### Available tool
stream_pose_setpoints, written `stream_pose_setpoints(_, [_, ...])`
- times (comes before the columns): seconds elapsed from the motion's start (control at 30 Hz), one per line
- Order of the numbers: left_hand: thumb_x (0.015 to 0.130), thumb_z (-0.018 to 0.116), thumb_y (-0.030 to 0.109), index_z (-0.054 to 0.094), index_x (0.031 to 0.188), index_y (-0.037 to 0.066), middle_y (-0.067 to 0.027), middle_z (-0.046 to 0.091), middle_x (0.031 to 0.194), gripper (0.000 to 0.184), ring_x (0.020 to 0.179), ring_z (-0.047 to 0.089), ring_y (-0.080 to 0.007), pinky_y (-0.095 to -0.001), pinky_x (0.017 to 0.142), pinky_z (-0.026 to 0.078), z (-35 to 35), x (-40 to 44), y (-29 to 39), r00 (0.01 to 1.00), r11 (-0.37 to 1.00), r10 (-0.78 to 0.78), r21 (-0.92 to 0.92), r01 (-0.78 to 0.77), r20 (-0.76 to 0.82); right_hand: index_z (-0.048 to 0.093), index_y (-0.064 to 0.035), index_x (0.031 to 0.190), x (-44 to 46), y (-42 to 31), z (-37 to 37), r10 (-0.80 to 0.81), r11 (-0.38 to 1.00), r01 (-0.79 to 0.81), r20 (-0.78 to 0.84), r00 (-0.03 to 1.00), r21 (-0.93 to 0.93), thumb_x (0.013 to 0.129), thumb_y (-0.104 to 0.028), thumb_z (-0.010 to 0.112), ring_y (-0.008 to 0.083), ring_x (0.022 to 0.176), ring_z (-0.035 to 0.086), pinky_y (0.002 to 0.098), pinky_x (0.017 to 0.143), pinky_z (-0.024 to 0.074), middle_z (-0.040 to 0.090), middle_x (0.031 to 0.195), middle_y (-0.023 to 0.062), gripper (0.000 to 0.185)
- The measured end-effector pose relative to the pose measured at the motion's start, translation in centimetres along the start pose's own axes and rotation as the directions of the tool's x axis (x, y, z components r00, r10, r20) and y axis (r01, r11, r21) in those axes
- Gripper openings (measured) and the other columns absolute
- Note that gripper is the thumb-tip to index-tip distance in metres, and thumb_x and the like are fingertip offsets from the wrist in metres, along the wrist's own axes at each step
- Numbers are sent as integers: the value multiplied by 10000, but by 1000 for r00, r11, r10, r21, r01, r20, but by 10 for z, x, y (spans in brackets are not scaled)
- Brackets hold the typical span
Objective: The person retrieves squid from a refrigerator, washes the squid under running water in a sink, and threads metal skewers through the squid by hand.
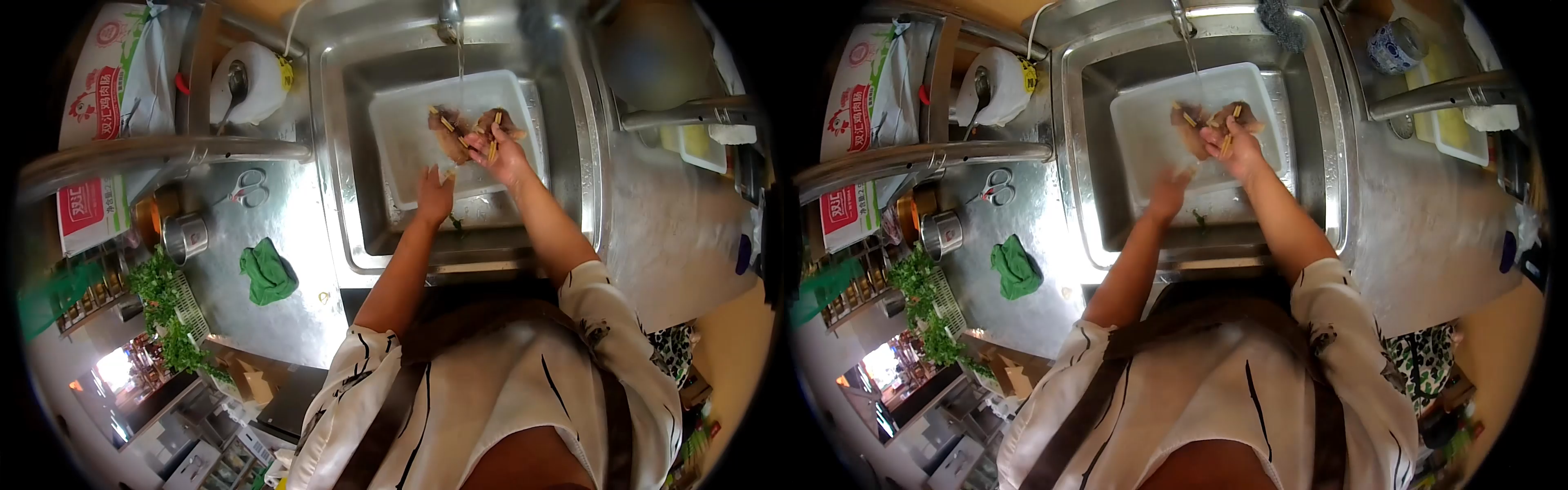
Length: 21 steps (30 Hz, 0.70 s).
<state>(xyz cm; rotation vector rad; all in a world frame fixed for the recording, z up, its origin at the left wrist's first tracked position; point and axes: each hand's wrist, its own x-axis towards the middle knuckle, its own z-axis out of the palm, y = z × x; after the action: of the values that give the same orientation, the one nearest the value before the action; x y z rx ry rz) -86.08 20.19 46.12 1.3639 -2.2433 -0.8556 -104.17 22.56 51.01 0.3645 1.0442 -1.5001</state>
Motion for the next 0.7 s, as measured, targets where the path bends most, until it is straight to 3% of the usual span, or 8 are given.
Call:
stream_pose_setpoints(0.03, [847, 479, 283, 499, 1062, -44, -223, 591, 911, 392, 867, 539, -375, -382, 795, 420, -16, 8, 22, 1000, 1000, -3, 0, 3, -1, 497, -28, 1022, -3, 4, 3, 3, 1000, -3, 1, 1000, -2, 895, -392, 390, 213, 930, 553, 391, 827, 427, 601, 920, 109, 400])
stream_pose_setpoints(0.1, [845, 480, 312, 490, 1066, -40, -182, 594, 908, 416, 800, 577, -300, -364, 735, 442, -60, 24, 76, 915, 938, -42, -299, 174, 401, 348, -30, 1191, -10, 11, 10, -9, 998, -2, 183, 983, 61, 915, -383, 326, 227, 873, 584, 359, 860, 388, 602, 989, 126, 448])
stream_pose_setpoints(0.13, [845, 480, 312, 490, 1066, -40, -182, 594, 908, 416, 800, 577, -300, -364, 735, 442, -67, 27, 88, 915, 939, -48, -294, 178, 400, 408, -37, 1184, -19, 14, 24, -18, 997, 10, 102, 995, 80, 910, -426, 312, 193, 725, 599, 307, 705, 442, 621, 830, 88, 485])
stream_pose_setpoints(0.17, [854, 469, 293, 512, 988, -22, -144, 589, 839, 345, 731, 575, -251, -332, 673, 450, -70, 28, 100, 839, 777, -181, -449, 441, 513, 408, -37, 1184, -17, 15, 16, -14, 997, 5, 105, 994, 83, 910, -426, 312, 193, 725, 599, 307, 705, 442, 621, 830, 88, 485])
stream_pose_setpoints(0.2, [862, 458, 274, 534, 911, -3, -106, 584, 770, 292, 662, 573, -202, -301, 612, 459, -69, 29, 105, 724, 525, -260, -536, 661, 638, 476, -62, 1101, -18, 13, 6, 128, 987, -158, 439, 889, 33, 886, -475, 336, 160, 680, 570, 283, 637, 423, 593, 762, 56, 487])
stream_pose_setpoints(0.27, [868, 448, 253, 528, 861, 14, -72, 557, 717, 253, 606, 544, -161, -271, 565, 445, -59, 31, 96, 700, 474, -251, -545, 691, 669, 544, -86, 1018, -15, 19, -5, 251, 954, -291, 711, 657, -67, 862, -525, 360, 127, 635, 540, 259, 569, 404, 564, 694, 25, 501])
stream_pose_setpoints(0.33, [874, 438, 232, 523, 811, 31, -37, 531, 663, 227, 549, 515, -121, -242, 518, 432, -51, 33, 85, 673, 419, -235, -552, 721, 701, 582, -94, 825, -28, 29, 6, 179, 966, -130, 217, 960, -222, 867, -455, 425, 133, 400, 455, 263, 400, 355, 489, 524, -1, 396])
stream_pose_setpoints(0.7, [844, 459, 94, 558, 773, -9, -53, 545, 616, 160, 480, 483, -120, -264, 419, 390, -25, 8, 61, 713, 490, -353, -530, 692, 605, 536, -107, 778, -25, 64, -6, 291, 939, -295, -48, 955, -175, 859, -284, 490, 132, 437, 410, 292, 425, 365, 473, 554, 4, 200])
